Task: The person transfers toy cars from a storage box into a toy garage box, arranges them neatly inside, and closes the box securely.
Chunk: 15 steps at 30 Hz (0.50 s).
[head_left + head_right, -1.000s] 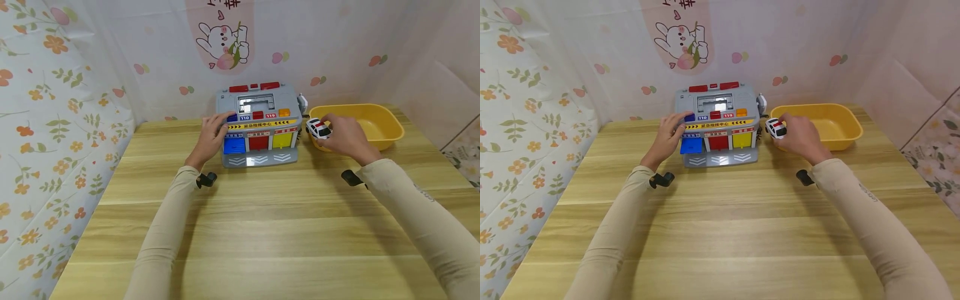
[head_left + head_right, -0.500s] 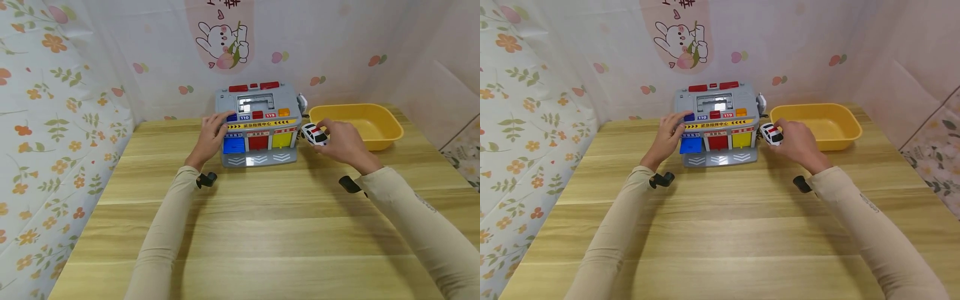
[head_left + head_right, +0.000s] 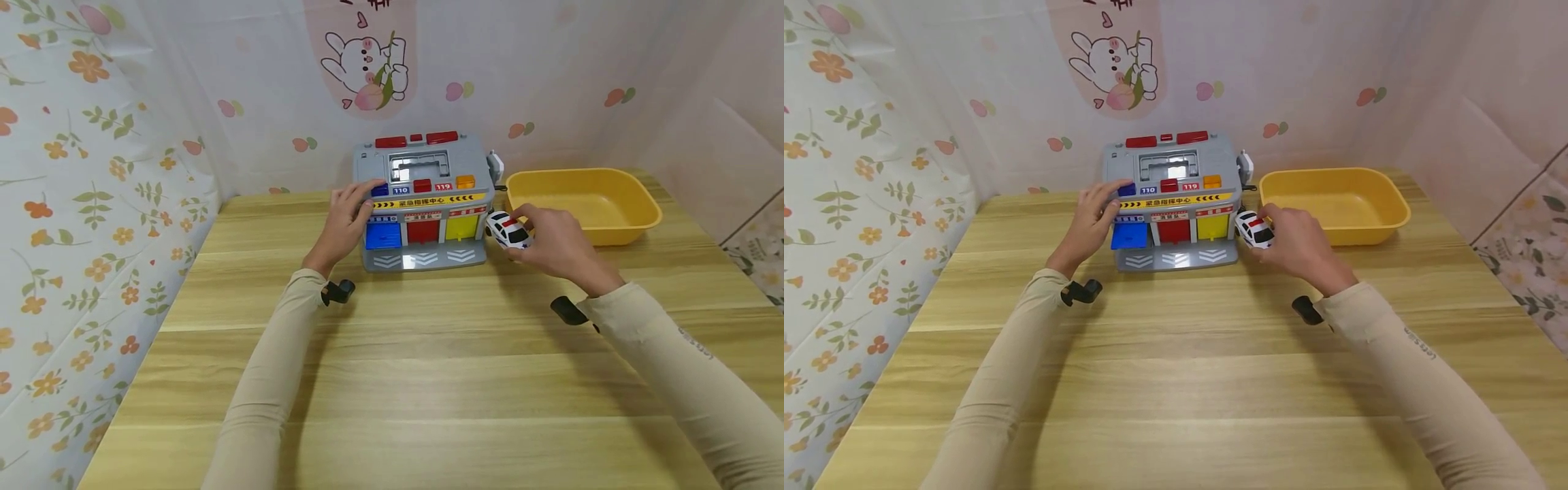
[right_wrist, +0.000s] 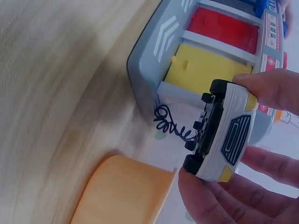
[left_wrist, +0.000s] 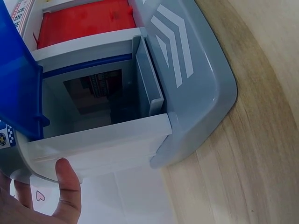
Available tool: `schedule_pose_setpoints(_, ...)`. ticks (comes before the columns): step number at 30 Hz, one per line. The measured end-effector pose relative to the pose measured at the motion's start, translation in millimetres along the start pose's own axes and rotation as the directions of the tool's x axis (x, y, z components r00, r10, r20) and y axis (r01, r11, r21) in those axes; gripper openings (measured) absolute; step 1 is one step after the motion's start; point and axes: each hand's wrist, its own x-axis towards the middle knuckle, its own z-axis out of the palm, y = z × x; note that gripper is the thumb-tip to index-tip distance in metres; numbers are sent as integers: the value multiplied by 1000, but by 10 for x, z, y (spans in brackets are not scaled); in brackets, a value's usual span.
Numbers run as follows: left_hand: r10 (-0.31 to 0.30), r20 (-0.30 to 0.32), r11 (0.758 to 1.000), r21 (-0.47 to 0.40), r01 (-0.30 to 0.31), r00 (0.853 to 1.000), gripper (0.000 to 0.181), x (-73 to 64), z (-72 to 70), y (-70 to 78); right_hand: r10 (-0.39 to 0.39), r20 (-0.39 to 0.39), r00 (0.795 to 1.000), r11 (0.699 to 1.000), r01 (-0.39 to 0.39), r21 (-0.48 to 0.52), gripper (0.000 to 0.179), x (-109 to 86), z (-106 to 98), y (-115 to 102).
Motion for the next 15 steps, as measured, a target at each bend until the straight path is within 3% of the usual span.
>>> schedule_pose_setpoints(15, -13, 2, 1000, 11, 13, 1000, 42, 7, 9, 19, -51, 15, 999, 998, 50, 30, 59, -24, 183, -94)
